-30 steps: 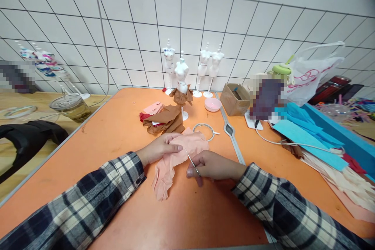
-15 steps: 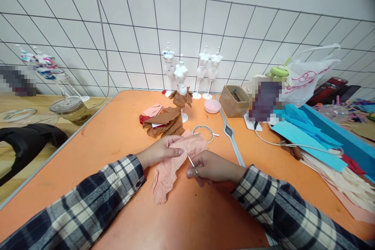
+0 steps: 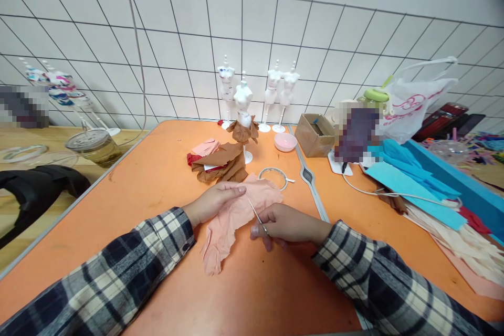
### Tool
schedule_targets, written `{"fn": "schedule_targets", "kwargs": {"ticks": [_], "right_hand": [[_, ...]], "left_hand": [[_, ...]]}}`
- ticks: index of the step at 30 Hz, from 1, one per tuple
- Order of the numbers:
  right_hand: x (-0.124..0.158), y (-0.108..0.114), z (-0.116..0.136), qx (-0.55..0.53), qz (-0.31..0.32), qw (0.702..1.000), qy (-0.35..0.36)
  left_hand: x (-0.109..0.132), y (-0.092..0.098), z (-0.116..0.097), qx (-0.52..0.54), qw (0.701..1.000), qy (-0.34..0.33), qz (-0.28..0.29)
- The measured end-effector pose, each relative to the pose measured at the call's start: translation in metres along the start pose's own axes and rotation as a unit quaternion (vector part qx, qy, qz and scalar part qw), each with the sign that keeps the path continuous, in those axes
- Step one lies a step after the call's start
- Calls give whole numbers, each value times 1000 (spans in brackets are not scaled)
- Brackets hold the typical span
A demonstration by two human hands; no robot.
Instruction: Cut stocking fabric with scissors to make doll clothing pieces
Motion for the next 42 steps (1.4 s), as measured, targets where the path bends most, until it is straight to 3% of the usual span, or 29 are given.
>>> {"fn": "schedule_targets", "kwargs": {"ticks": [7,14,18,21,31,37,42], "right_hand": [[0,0,-1,8,11,1000,4],[-1,1,-4,-16,11,1000,-3],[1,1,5,30,5,999,41],[2,2,9,44,-6,997,58],[1,1,0,13,3,1000,8],[3,3,-1,-16,2,1000,-12],[2,2,-3,-31,13,999,0]], "left_hand": [[-2,3,0,15,999,1,-28],[-1,-5,-6,-102,991,-25,77],[-3,-6,-2,-152,982,-26,113],[-4,-3,-5,-171,979,-47,100],[-3,0,-12,-218,972,-66,64],[1,-3,-7,-102,993,-13,51],[0,-2,-1,-15,1000,5,-5]]}}
Point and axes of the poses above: each hand's wrist, its own x-axis away from the middle knuckle, its own y-axis out of the back of the hand, z = x × y, the point moved 8 cm from there along -x, towards the middle knuckle, and after that the axes turned 6 degrees about -y, right-handed, at the moved point
